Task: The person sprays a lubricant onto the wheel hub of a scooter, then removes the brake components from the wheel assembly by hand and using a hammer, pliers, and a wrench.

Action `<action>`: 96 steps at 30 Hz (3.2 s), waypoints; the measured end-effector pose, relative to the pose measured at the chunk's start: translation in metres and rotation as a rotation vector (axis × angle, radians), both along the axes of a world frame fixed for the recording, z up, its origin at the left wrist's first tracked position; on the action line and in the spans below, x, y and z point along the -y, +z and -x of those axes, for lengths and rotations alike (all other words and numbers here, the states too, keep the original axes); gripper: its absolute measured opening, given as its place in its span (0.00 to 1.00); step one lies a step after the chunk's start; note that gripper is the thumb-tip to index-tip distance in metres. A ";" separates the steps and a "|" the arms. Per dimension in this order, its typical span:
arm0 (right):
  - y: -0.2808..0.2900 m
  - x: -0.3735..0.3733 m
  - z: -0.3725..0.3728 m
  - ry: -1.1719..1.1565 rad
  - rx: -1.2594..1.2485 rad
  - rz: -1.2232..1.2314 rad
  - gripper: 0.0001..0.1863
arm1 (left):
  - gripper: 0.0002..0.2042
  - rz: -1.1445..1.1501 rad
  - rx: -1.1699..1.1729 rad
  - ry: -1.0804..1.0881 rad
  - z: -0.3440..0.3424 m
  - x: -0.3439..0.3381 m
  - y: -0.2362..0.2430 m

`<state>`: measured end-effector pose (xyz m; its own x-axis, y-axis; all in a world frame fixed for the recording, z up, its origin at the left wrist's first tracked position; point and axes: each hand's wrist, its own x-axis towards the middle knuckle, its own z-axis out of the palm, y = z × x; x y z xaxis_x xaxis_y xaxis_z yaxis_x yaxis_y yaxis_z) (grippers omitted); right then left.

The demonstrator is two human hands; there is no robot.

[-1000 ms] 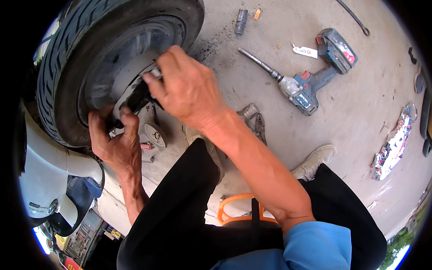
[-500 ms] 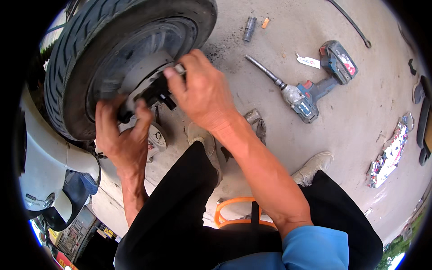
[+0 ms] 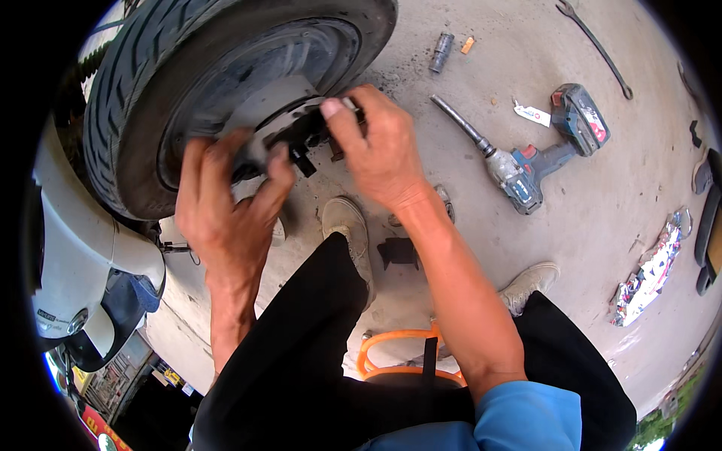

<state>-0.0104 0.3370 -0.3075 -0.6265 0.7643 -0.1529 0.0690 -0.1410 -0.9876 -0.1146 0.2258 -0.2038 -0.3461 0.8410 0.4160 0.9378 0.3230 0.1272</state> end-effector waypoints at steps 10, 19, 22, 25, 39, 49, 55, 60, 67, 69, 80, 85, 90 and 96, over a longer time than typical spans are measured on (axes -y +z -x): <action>0.039 0.026 0.015 0.019 -0.032 -0.866 0.18 | 0.17 -0.317 0.479 0.256 0.007 0.078 -0.041; 0.032 0.007 0.005 -0.016 -0.009 -0.714 0.16 | 0.17 -0.076 0.433 0.261 0.008 0.055 -0.027; 0.042 0.028 0.018 0.000 -0.064 -0.936 0.17 | 0.15 -0.552 0.873 0.387 0.002 0.093 -0.066; 0.019 0.012 0.005 0.003 0.025 -0.544 0.17 | 0.17 -0.111 0.317 0.234 0.001 0.053 -0.019; 0.029 0.003 -0.022 0.083 0.015 -0.671 0.14 | 0.18 -0.245 0.277 0.067 -0.003 0.049 -0.025; -0.020 0.022 -0.029 0.009 0.072 -0.117 0.15 | 0.27 -0.024 0.096 -0.160 -0.020 0.006 -0.012; -0.015 0.025 -0.032 -0.002 -0.003 -0.156 0.15 | 0.28 -0.087 0.265 -0.094 -0.015 0.054 -0.014; -0.018 0.016 -0.028 0.029 -0.118 -0.322 0.18 | 0.26 -0.133 0.375 -0.106 -0.011 0.054 -0.018; -0.014 0.032 -0.030 -0.114 0.007 -0.110 0.21 | 0.23 -0.112 0.494 -0.097 -0.015 0.041 -0.020; 0.010 0.023 -0.027 -0.037 -0.082 -0.559 0.21 | 0.24 -0.146 0.599 -0.055 -0.018 0.092 -0.037; -0.020 0.014 -0.143 -0.090 0.372 -0.557 0.28 | 0.22 0.353 0.855 0.013 -0.025 0.087 -0.113; 0.063 -0.028 -0.169 -0.038 0.380 -0.538 0.25 | 0.28 0.353 0.548 0.100 -0.007 0.052 -0.175; 0.187 -0.069 -0.258 -0.214 0.436 -0.508 0.22 | 0.30 0.442 0.715 -0.015 -0.012 0.053 -0.195; 0.295 -0.041 -0.360 -0.560 0.053 -0.116 0.23 | 0.23 0.372 2.353 -0.181 -0.063 0.025 -0.121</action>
